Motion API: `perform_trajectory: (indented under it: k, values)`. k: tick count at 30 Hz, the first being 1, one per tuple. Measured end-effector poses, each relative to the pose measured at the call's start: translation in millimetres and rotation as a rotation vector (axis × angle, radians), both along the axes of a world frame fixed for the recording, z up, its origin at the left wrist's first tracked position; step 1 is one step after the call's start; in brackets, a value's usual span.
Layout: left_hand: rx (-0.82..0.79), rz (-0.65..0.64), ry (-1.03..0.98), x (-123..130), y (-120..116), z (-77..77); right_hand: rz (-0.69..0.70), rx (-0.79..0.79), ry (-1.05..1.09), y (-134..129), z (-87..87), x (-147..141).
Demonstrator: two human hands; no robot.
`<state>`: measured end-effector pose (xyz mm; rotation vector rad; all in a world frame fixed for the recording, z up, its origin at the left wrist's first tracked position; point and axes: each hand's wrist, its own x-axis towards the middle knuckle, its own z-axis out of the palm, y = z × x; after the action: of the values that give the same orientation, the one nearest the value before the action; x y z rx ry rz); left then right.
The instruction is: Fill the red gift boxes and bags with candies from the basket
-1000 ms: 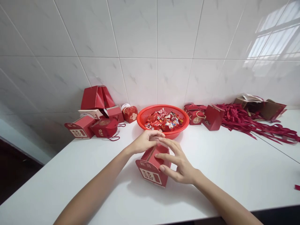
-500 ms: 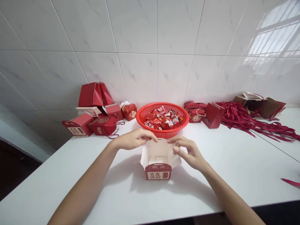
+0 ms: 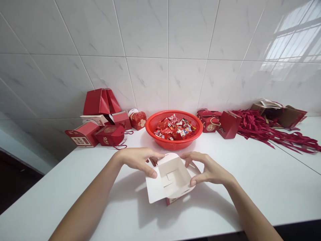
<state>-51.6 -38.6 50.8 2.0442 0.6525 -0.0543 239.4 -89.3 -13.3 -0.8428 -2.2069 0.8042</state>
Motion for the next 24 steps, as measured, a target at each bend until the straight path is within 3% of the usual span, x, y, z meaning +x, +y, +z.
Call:
perform_trajectory:
  k: [7,12,17,24]
  values:
    - [-0.086,0.025,0.068,0,1,-3.9,0.108,0.01,-0.123,0,-4.4,9]
    - [-0.045,0.086,0.041,-4,16,-20.7,-0.01,-0.02,-0.095,8,-20.8,0]
    - [-0.008,0.234,0.038,-8,31,-41.1,-0.105,0.025,-0.059,19,-32.3,-3]
    - [0.199,0.267,-0.04,-14,31,-22.6,-0.07,0.105,-0.027,17,-17.8,8]
